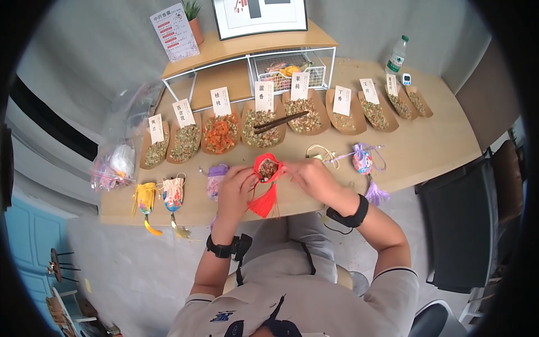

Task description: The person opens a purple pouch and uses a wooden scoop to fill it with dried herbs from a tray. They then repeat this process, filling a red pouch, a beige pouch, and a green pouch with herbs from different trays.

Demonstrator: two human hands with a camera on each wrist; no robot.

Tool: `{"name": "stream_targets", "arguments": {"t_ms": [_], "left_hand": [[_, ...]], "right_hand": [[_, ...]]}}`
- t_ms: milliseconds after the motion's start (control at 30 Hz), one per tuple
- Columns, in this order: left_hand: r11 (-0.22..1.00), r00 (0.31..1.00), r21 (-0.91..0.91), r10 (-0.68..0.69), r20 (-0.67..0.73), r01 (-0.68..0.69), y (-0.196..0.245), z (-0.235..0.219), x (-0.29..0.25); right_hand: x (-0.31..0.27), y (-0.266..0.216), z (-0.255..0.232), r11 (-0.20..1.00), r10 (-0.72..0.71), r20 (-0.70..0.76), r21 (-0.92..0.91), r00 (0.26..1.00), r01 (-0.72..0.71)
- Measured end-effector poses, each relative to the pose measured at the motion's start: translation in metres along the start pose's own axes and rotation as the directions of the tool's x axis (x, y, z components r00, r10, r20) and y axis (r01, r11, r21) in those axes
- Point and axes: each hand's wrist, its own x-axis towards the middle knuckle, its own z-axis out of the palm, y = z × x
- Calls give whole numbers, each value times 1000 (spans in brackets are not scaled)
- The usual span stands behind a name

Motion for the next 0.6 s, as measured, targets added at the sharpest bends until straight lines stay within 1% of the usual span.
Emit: {"name": "stream_targets", "arguments": {"t_ms": [100,167,200,300,400,500,600], "left_hand": [[1000,996,-2,20,-85,-20,3,-3,1],[998,1000,59,-15,1,15,-1,-1,-4],[996,999,92,-25,41,21,-2,-2,-1],[990,995,140,13,98,-27,-1,-9,4],[996,988,77,27,153,-39,2,-35,11],[993,984,103,34,175,-53,22,-62,19],[980,991,163,103,83,-115,15,-76,18]], "right_hand": [[3,-10,-12,999,32,17,5,999,-33],[-5,8,3,997,-16,27,-76,1000,18],[-1,8,5,992,-43,27,-120,999,46],[-1,-1,-4,984,-1,-1,-177,1000,1],[1,-10,-21,993,-16,-3,-118,1000,16],[0,-22,-39,995,28,87,-93,996,-20],[-6,-27,-53,977,-85,11,-196,996,85]]}}
